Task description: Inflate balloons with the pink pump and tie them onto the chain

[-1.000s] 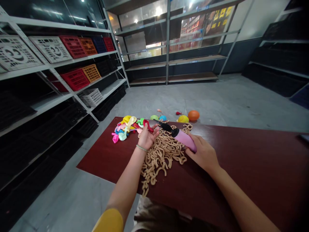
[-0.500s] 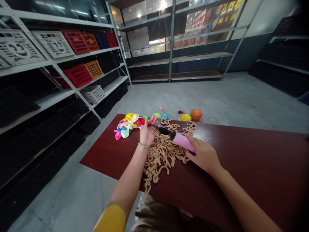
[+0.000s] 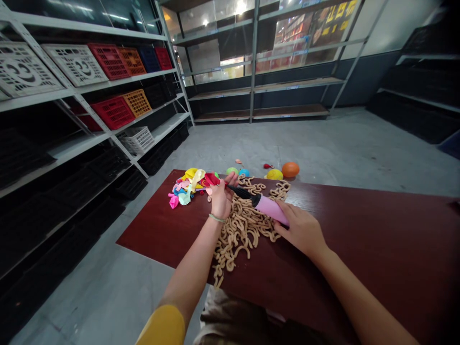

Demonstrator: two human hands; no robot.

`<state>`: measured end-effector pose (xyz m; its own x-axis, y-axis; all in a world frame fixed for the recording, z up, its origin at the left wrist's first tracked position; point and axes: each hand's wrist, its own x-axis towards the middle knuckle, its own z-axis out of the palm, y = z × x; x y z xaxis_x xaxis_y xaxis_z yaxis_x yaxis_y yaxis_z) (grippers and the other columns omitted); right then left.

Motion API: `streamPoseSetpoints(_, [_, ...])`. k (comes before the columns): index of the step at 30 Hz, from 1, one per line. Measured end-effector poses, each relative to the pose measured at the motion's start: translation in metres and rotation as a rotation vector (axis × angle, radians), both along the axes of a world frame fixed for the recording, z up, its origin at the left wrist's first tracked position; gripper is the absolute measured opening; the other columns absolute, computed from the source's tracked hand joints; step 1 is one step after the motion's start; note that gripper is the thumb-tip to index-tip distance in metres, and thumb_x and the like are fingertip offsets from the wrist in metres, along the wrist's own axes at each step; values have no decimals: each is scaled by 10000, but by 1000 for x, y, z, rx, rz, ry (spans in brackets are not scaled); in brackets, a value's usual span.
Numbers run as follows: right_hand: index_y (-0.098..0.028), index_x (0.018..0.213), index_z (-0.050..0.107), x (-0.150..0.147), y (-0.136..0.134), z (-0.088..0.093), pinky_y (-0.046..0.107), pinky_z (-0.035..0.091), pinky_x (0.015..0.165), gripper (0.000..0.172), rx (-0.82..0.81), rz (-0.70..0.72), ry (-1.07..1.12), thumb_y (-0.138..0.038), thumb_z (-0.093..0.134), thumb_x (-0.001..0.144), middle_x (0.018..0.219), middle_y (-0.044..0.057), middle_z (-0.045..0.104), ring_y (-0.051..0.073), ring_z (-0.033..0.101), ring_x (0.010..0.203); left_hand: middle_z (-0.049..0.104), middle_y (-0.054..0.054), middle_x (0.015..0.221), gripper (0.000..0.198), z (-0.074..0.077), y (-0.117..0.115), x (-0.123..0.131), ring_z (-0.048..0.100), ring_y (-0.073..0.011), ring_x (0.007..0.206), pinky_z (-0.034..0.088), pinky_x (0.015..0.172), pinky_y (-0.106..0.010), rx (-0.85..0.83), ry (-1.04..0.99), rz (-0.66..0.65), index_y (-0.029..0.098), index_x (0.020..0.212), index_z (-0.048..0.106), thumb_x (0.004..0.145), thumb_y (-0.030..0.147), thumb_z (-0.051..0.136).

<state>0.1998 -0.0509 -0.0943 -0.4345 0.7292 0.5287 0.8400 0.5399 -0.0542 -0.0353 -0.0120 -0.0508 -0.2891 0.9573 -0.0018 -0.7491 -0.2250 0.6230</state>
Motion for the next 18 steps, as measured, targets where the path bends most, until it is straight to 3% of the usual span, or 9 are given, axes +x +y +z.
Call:
streamPoseSetpoints(6, [-180,1337,488,-1,-1,2,363,478,805,511,-17,3,44,-308,534,844,1169,98,664,256,638,981,622,-82,1306,497,-5,3,6,592,-208,1208,487,996,-400,-55,25,7,323,1443,328,977,214,462])
streamPoseSetpoints(14, [-172,1335,483,-3,-2,2,359,471,812,517,-48,-12,49,-307,535,839,1168,94,660,251,633,979,667,-68,1238,643,-6,1,14,628,-198,1155,460,1018,-403,-27,82,26,356,1484,228,942,200,536])
streamPoseSetpoints(18, [-172,1340,474,-2,-1,1,361,473,821,524,-41,-8,50,-309,534,839,1181,97,655,253,628,994,687,-57,1201,616,-6,-1,15,628,-191,1154,448,1032,-400,-82,59,-3,332,1465,281,929,208,560])
